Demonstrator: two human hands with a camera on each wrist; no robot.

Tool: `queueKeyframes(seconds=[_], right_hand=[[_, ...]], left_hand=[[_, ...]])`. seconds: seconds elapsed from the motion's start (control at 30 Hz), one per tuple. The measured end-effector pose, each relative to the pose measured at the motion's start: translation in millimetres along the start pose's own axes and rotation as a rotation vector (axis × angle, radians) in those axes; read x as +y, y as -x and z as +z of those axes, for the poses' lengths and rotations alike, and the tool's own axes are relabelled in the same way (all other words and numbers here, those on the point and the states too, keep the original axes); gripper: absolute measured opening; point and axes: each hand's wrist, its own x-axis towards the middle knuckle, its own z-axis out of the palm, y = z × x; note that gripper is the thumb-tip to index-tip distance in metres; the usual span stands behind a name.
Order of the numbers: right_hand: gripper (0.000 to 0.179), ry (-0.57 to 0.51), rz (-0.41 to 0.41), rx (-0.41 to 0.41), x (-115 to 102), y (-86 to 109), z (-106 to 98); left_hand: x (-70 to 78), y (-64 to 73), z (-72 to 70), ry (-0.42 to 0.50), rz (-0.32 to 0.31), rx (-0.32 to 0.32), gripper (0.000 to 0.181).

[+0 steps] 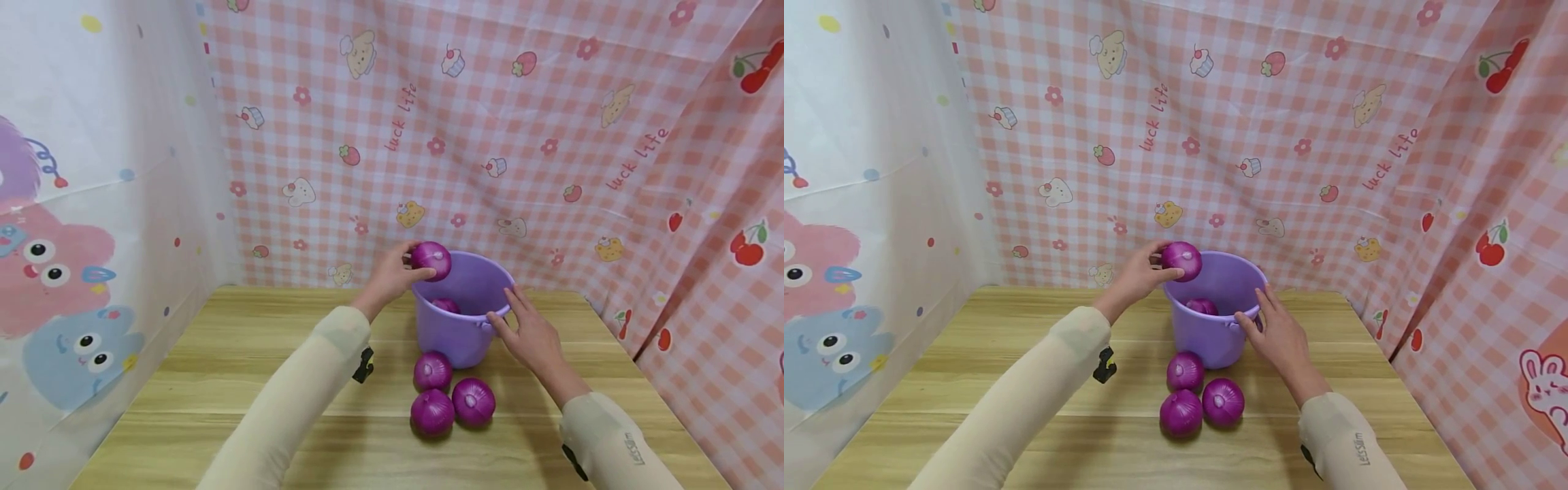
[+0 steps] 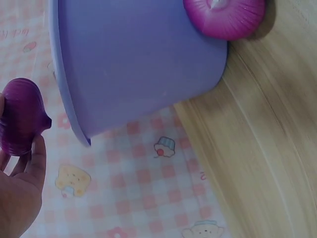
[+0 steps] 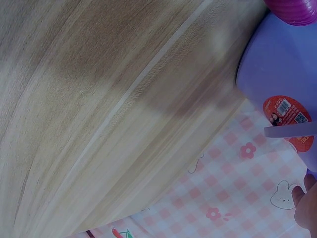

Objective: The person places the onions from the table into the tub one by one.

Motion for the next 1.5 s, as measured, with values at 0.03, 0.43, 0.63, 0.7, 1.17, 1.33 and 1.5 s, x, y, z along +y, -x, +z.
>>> queueKeyframes(seconds=[0.03, 0.43, 0.63, 0.7, 1.17, 1.33, 1.5], right_hand=[[0.075, 0.001, -0.001, 0.001, 0.1, 0.0, 0.1], [0.075, 0.002, -0.009, 0.012, 1.4, -0.6, 1.4], [0.075, 0.004, -0.009, 0.006, 0.3, -0.6, 0.4], [0.075, 0.002, -0.007, 0.002, 0.2, -0.5, 0.1], [0.076, 0.004, 0.001, -0.010, 0.4, -0.2, 0.1], [0.076, 0.008, 0.005, -0.013, 0.1, -0.1, 0.7], [0.077, 0.004, 0.008, -0.013, 0.3, 0.3, 1.4]], left_hand=[[0.7, -0.6, 2.0, -0.014, 0.003, -0.007, 0.066], [7.9, -1.1, 18.1, -0.037, 0.015, -0.085, 0.064], [9.0, 0.0, 11.4, 0.007, 0.016, -0.061, 0.062], [8.5, 0.0, 8.9, 0.006, 0.003, -0.051, 0.063], [-5.0, 11.1, -13.5, 0.017, 0.006, 0.025, 0.062], [-11.7, 19.8, -27.5, 0.024, -0.004, 0.046, 0.063], [-22.7, 30.7, -39.8, 0.025, 0.003, 0.059, 0.062]])
